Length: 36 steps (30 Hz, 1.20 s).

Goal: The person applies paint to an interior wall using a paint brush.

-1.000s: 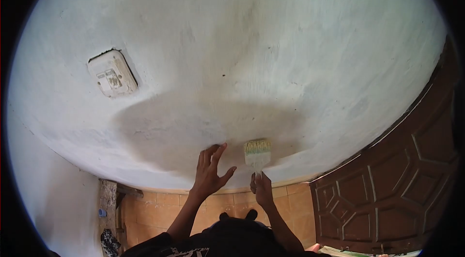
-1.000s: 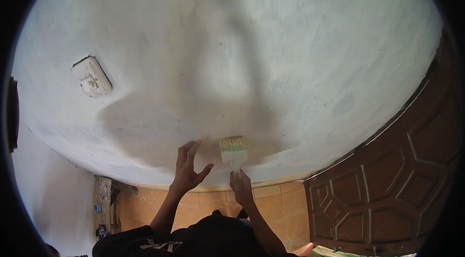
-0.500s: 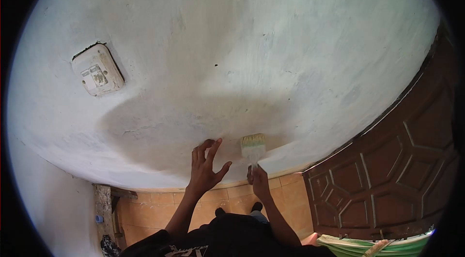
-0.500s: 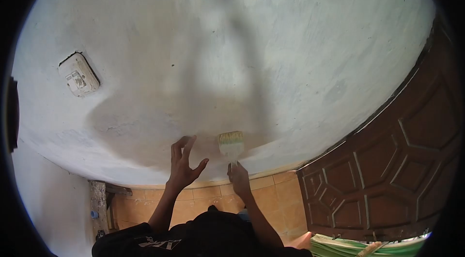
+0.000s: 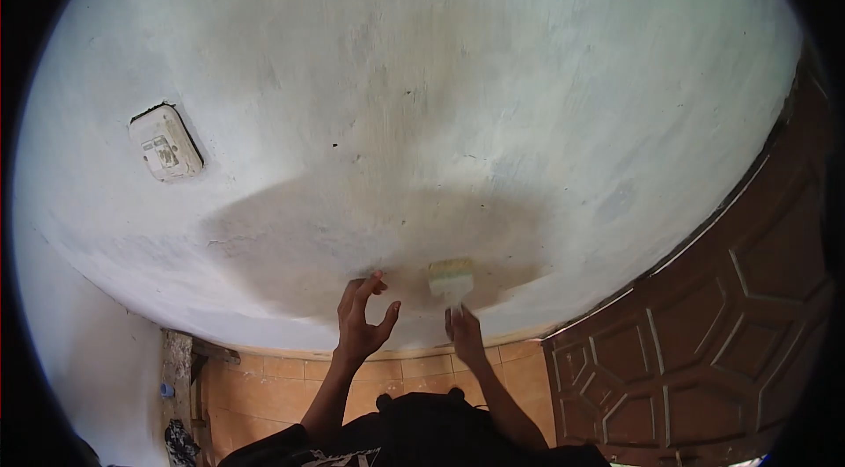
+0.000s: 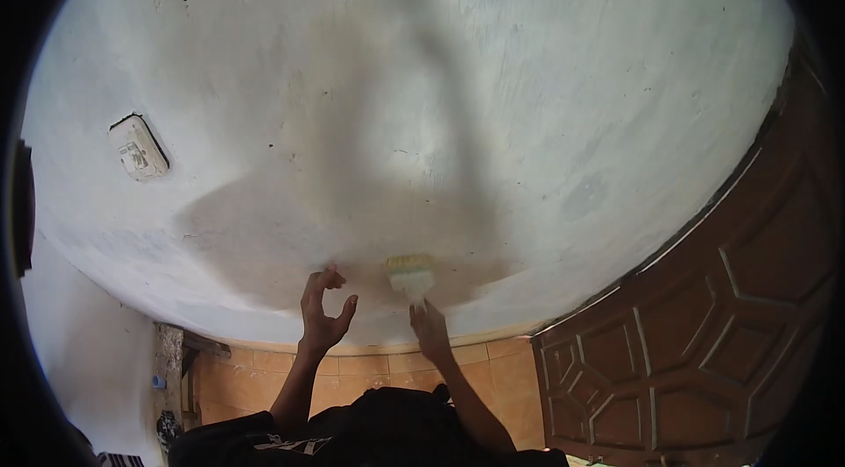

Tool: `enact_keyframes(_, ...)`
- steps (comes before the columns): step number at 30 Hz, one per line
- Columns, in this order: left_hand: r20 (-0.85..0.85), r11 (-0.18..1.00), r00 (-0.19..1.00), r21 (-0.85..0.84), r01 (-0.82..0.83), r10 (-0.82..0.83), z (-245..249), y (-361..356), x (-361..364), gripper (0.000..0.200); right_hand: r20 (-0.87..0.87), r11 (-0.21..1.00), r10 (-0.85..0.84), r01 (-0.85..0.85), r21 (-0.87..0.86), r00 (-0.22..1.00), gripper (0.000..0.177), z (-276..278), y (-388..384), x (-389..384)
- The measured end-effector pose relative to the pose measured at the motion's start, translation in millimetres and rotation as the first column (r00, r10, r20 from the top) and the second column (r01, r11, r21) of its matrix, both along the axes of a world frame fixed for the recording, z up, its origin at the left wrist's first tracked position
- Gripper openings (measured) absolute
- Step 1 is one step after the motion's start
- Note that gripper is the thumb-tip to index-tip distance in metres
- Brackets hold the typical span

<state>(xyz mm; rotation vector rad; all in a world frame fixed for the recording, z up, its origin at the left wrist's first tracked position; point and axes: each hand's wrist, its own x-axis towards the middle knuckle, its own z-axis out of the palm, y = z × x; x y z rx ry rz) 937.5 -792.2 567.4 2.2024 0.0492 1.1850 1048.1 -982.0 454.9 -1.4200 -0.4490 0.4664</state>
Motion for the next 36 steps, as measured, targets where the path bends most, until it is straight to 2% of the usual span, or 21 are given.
enact_keyframes(2,0.031,0.998,0.998,0.023,0.051,-0.051,1,2,5,0.072,-0.085,1.0,-0.01,0.011,0.02,0.996,0.038,-15,-7,-14)
enact_keyframes(3,0.041,0.999,0.998,0.007,0.043,-0.043,3,2,9,0.072,0.028,0.997,-0.034,0.033,0.065,0.999,0.039,-3,-3,-10)
enact_keyframes(5,0.048,0.999,0.998,-0.033,0.042,-0.04,4,-2,14,0.072,0.235,0.985,-0.112,0.078,0.153,0.966,0.041,47,-2,-5)
enact_keyframes(8,0.015,1.0,1.0,-0.023,0.015,-0.015,8,-6,22,0.073,0.258,0.98,-0.125,0.078,0.184,0.958,0.042,119,5,21)
enact_keyframes(11,-0.037,0.994,0.999,-0.104,-0.035,0.031,14,-10,23,0.075,0.262,0.972,-0.141,0.083,0.22,0.955,0.042,108,7,34)
enact_keyframes(14,-0.056,0.989,0.998,-0.14,-0.041,0.034,14,-13,22,0.077,-0.062,0.986,-0.074,0.082,0.147,0.995,0.04,31,0,13)
enact_keyframes(15,-0.064,0.993,0.997,-0.11,-0.049,0.042,13,-14,20,0.077,-0.083,0.991,-0.037,0.047,0.128,0.996,0.038,3,-8,-2)
enact_keyframes(17,-0.072,0.997,0.996,-0.047,-0.059,0.056,14,-16,21,0.079,-0.072,0.992,0.0,0.009,0.126,0.997,0.037,-10,-13,-10)
enact_keyframes(19,-0.077,0.998,0.996,-0.049,-0.045,0.042,15,-17,22,0.08,-0.023,0.986,-0.008,0.012,0.164,1.0,0.037,10,-18,-21)
enact_keyframes(22,-0.097,0.998,0.994,-0.032,-0.048,0.044,16,-20,21,0.083,0.108,0.973,-0.064,0.038,0.227,0.992,0.039,89,-14,-1)
enact_keyframes(25,-0.106,0.998,0.993,-0.031,-0.053,0.049,16,-22,22,0.084,0.145,0.948,-0.068,0.019,0.316,0.987,0.041,134,-6,18)
enact_keyframes(28,-0.09,0.999,0.995,-0.031,-0.042,0.039,13,-22,21,0.083,0.076,0.971,-0.014,-0.005,0.239,0.997,0.04,108,0,29)
enact_keyframes(31,-0.087,1.0,0.996,-0.016,-0.023,0.021,13,-20,22,0.083,-0.018,0.983,0.051,-0.047,0.18,0.999,0.041,34,-11,15)
enact_keyframes(34,-0.118,1.0,0.993,-0.028,-0.012,0.008,15,-21,21,0.083,-0.043,0.985,0.062,-0.054,0.164,0.997,0.039,33,-27,-7)
enact_keyframes(36,-0.142,1.0,0.99,-0.011,-0.017,0.015,18,-23,20,0.084,0.012,0.972,0.077,-0.078,0.222,0.997,0.039,60,-26,-8)
